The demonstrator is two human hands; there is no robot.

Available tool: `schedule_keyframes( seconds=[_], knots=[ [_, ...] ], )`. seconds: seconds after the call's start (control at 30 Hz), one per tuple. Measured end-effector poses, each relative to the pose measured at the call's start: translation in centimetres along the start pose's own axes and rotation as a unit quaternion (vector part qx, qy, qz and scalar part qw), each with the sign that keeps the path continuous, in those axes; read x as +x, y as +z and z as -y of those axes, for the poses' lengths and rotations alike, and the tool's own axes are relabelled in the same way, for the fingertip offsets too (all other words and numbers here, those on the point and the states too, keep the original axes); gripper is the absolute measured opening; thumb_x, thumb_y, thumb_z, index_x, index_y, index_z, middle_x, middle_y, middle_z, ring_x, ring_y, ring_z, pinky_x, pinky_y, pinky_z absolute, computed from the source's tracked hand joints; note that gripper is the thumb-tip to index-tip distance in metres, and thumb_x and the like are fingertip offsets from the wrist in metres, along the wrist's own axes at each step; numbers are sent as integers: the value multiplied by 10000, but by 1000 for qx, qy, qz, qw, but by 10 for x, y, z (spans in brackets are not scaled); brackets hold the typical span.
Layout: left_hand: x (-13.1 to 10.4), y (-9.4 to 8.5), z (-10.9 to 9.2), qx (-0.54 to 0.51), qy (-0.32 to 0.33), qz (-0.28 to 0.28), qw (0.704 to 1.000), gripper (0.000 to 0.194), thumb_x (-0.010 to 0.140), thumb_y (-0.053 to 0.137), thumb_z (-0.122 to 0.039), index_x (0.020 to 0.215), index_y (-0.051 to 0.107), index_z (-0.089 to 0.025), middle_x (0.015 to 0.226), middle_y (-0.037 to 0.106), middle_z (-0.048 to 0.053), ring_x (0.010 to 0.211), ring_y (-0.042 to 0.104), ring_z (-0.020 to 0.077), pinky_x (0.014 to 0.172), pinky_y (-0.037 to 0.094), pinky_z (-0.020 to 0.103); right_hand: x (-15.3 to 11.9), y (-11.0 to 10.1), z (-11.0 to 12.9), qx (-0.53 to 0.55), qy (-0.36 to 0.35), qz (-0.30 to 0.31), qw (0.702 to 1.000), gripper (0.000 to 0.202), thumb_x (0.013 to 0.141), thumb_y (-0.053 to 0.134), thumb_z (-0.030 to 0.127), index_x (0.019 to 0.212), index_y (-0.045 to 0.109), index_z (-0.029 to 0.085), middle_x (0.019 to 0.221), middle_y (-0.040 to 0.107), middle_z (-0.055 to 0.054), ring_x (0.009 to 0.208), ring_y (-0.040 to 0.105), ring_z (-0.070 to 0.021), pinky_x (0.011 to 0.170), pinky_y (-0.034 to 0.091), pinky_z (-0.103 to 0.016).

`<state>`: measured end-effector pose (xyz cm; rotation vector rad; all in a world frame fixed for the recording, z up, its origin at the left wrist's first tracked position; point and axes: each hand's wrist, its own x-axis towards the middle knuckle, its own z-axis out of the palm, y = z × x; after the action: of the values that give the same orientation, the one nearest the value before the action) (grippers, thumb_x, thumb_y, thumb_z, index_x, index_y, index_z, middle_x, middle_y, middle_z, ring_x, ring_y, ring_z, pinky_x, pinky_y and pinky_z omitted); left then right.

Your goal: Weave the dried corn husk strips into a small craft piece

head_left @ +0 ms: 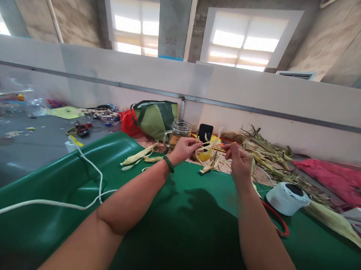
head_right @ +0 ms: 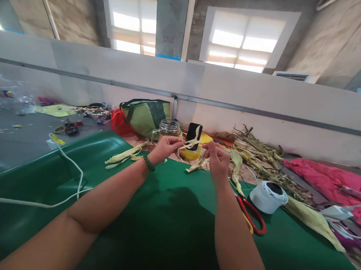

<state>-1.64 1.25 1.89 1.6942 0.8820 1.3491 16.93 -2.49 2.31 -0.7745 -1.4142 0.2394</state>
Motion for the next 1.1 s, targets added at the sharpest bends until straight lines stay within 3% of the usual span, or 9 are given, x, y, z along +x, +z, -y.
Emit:
schedule_keyframes(
  seconds=[0.1,0.2,0.33,0.5,0.7,0.8,0.9,1.0,1.1],
  knots=[
    [-3,1,-3,32,40,3,999,277,731,676,-350,755,723,-77,686,678,37,594,569,109,537,425,188,-1,3,-2,8,80,27,996,447,747,602,626,623,605,197,630,637,-25,611,585,-160,637,480,-321],
    [-8,4,-7,54,49,37,997,255,734,670,-322,737,725,-73,691,689,45,590,562,103,516,399,174,-4,9,-6,30,164,90,982,400,631,736,501,870,649,191,635,638,6,561,582,-150,565,480,-292],
    [-9,5,-7,4,-1,69,998,267,712,703,-333,725,713,-66,770,715,79,566,569,92,505,423,175,-6,13,-10,21,191,61,980,226,622,696,317,794,669,173,643,649,-4,578,594,-144,588,495,-289],
    [-5,1,-4,-64,-69,27,995,321,703,720,-376,804,702,-72,790,722,89,520,566,77,502,464,190,-4,13,-3,62,196,2,979,171,602,669,268,745,641,179,639,653,10,533,583,-116,530,485,-251],
    [-1,-4,-6,-65,-66,-11,996,279,690,725,-346,779,678,-85,677,692,41,449,505,55,464,418,181,10,-10,1,292,235,-11,927,228,575,671,254,781,594,194,445,442,106,335,327,-35,334,239,-157],
    [1,-7,-6,-77,-66,-56,993,224,721,683,-310,737,649,-89,609,657,20,410,431,38,443,367,176,14,-22,1,331,198,-53,921,167,646,623,339,734,599,199,427,402,105,318,245,-33,329,208,-174],
    [0,-7,-8,-26,-22,-89,995,200,743,639,-285,668,630,-100,591,646,18,446,444,54,471,367,184,5,-14,4,206,81,-124,967,228,749,562,390,642,610,194,451,478,58,342,294,-52,342,190,-200],
    [-3,-2,-10,39,22,-81,996,206,765,590,-268,639,627,-110,608,653,20,480,471,71,493,374,192,-13,8,7,0,-36,30,999,239,751,657,341,570,610,191,462,488,44,431,418,-83,444,335,-227],
    [-6,6,-9,43,33,-57,997,186,762,573,-251,650,627,-113,583,625,5,509,493,80,514,383,192,-23,25,5,-107,-86,140,981,148,793,637,295,900,697,211,576,581,31,490,492,-109,510,405,-242]
  ],
)
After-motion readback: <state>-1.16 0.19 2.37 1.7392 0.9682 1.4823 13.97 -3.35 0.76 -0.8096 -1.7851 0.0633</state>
